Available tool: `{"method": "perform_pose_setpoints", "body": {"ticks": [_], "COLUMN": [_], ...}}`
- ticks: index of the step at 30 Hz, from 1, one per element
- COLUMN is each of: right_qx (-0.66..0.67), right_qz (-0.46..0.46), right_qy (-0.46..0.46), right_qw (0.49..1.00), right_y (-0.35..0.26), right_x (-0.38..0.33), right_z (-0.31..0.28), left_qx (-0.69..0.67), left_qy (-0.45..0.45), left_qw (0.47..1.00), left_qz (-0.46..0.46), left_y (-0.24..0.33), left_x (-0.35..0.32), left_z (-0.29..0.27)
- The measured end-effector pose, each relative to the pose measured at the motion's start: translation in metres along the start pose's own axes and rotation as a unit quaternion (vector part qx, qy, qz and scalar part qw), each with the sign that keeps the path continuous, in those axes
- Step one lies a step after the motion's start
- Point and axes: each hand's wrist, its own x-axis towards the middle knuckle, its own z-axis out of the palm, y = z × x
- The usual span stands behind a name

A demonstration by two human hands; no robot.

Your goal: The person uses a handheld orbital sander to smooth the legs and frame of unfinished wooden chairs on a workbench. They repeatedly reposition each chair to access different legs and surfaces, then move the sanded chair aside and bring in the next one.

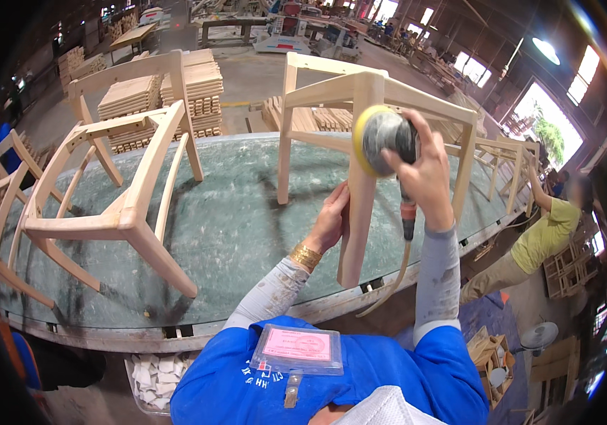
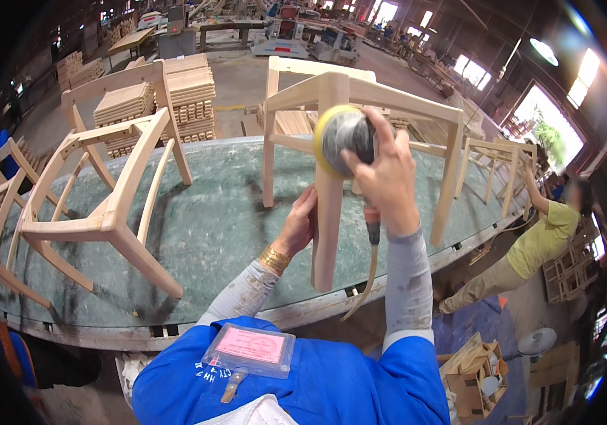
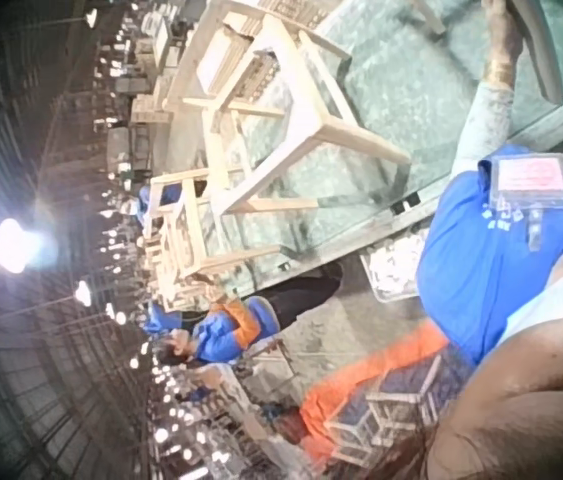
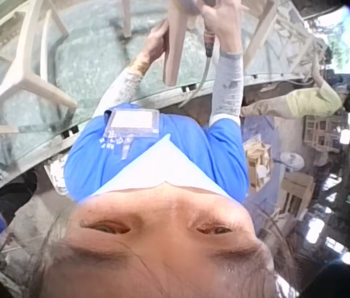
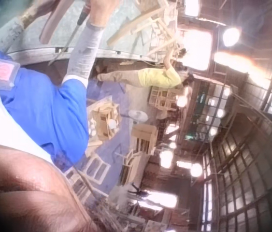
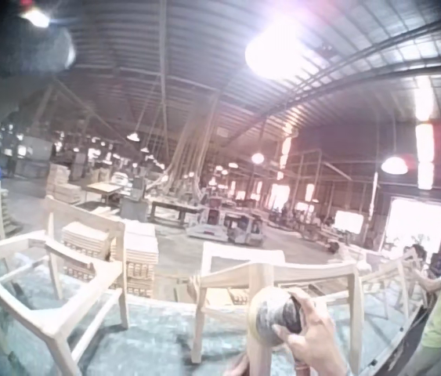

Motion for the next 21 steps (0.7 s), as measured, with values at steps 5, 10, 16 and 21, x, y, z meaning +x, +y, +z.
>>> {"method": "perform_pose_setpoints", "body": {"ticks": [5,10,16,21], "right_qx": [-0.068,-0.093,-0.024,-0.05], "right_qz": [0.05,0.07,0.058,0.06], "right_qy": [0.02,0.081,0.11,0.066], "right_qw": [0.996,0.99,0.992,0.995], "right_y": [0.006,0.041,0.042,-0.009], "right_x": [0.064,0.033,0.003,0.059], "right_z": [-0.009,-0.032,-0.037,-0.011], "left_qx": [-0.017,-0.027,-0.056,-0.077], "left_qy": [-0.027,-0.01,-0.023,-0.041], "left_qw": [0.999,1.0,0.998,0.995], "left_qz": [-0.006,-0.009,-0.021,-0.039], "left_y": [-0.013,-0.006,0.002,0.005], "left_x": [0.003,0.007,0.015,0.017], "left_z": [-0.001,-0.003,0.0,-0.007]}}
